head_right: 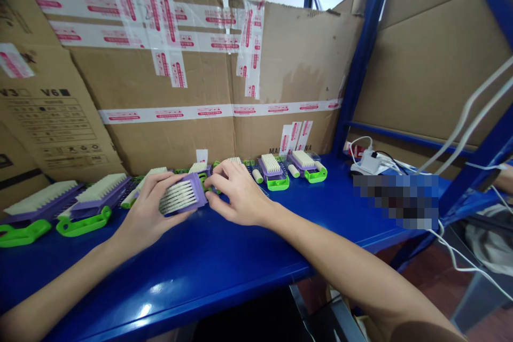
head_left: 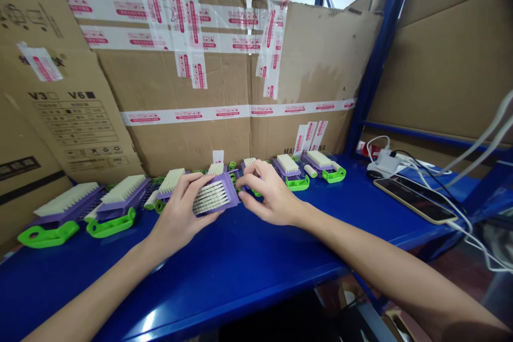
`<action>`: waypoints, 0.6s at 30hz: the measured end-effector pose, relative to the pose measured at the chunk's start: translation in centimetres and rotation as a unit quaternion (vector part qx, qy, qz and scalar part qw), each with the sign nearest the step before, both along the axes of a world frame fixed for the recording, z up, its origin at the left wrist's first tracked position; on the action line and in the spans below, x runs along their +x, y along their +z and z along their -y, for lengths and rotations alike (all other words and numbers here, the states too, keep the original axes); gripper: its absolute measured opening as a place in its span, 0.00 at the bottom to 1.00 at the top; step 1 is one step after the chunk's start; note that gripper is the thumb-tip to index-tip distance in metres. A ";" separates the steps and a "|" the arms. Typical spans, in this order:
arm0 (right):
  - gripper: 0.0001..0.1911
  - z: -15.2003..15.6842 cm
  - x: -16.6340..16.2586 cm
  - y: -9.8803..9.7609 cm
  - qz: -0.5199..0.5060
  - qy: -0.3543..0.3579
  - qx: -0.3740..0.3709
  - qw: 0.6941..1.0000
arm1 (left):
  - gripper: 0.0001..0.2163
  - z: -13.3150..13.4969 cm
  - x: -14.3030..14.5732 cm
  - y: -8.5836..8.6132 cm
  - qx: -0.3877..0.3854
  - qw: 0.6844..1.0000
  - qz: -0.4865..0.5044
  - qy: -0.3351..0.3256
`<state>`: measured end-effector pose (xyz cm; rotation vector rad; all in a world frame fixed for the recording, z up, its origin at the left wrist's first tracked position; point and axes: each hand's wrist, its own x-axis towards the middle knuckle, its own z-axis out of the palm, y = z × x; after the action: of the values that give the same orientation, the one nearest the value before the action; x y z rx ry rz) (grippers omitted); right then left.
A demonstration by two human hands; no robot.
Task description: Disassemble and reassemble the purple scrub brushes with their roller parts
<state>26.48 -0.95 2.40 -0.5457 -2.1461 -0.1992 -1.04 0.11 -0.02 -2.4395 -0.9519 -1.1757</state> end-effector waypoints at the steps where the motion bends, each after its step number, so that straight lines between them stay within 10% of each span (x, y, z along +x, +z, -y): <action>1: 0.06 0.0 0.0 0.0 0.000 0.002 0.000 1.000 | 0.31 0.0 0.0 0.0 0.000 1.000 0.000 -0.001; 18: 0.06 -0.1 0.2 0.1 -0.006 0.013 -0.019 1.000 | 0.28 0.1 0.4 -0.4 -0.014 1.000 0.000 -0.016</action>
<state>26.64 -0.82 2.53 -0.5405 -2.1487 -0.1409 -0.60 -0.01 -0.39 -2.4854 -0.9387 -1.1812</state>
